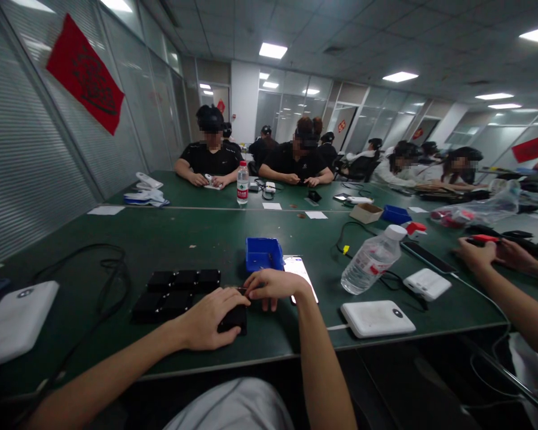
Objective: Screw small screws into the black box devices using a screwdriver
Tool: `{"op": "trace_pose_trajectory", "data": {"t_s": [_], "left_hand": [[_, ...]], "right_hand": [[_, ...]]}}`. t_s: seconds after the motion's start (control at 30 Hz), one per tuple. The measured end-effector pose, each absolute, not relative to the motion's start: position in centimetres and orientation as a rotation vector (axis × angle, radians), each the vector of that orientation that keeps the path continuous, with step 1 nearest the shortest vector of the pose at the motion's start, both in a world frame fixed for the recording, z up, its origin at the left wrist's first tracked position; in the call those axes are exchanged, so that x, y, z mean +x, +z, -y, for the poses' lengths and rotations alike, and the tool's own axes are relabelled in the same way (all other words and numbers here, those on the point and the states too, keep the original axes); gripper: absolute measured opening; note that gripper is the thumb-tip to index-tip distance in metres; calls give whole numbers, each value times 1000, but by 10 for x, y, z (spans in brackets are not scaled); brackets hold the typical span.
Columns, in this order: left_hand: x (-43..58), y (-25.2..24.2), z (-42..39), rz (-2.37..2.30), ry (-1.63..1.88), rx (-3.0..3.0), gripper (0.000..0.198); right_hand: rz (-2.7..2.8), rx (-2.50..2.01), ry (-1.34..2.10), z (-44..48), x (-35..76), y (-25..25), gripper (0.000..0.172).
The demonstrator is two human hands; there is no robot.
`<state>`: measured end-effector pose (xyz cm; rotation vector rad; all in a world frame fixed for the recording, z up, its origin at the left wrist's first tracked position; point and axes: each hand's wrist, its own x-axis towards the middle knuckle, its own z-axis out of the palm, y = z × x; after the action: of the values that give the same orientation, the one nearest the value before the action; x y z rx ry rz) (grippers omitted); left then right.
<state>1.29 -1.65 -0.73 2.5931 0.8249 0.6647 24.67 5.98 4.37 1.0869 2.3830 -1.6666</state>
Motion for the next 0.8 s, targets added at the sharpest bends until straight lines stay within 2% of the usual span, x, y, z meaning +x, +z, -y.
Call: {"op": "trace_pose_trajectory", "data": {"t_s": [0.27,0.47,0.63,0.8], "left_hand": [[15,-8,16,-839,642,2603,49],[16,-7,16,-850,635,2617,48],[16,-10,15,-849,646,2620,49],[16,-11,15,-850,650,2611,50]], "right_hand": [[-2239,1291,-1624,-59,255,45,48],[-2294,1506,-1458,-49,248,47,34],[-2330,1680,-1317,-31,239,42,45],[-2404,1670,-1123,-17,239,38,47]]}}
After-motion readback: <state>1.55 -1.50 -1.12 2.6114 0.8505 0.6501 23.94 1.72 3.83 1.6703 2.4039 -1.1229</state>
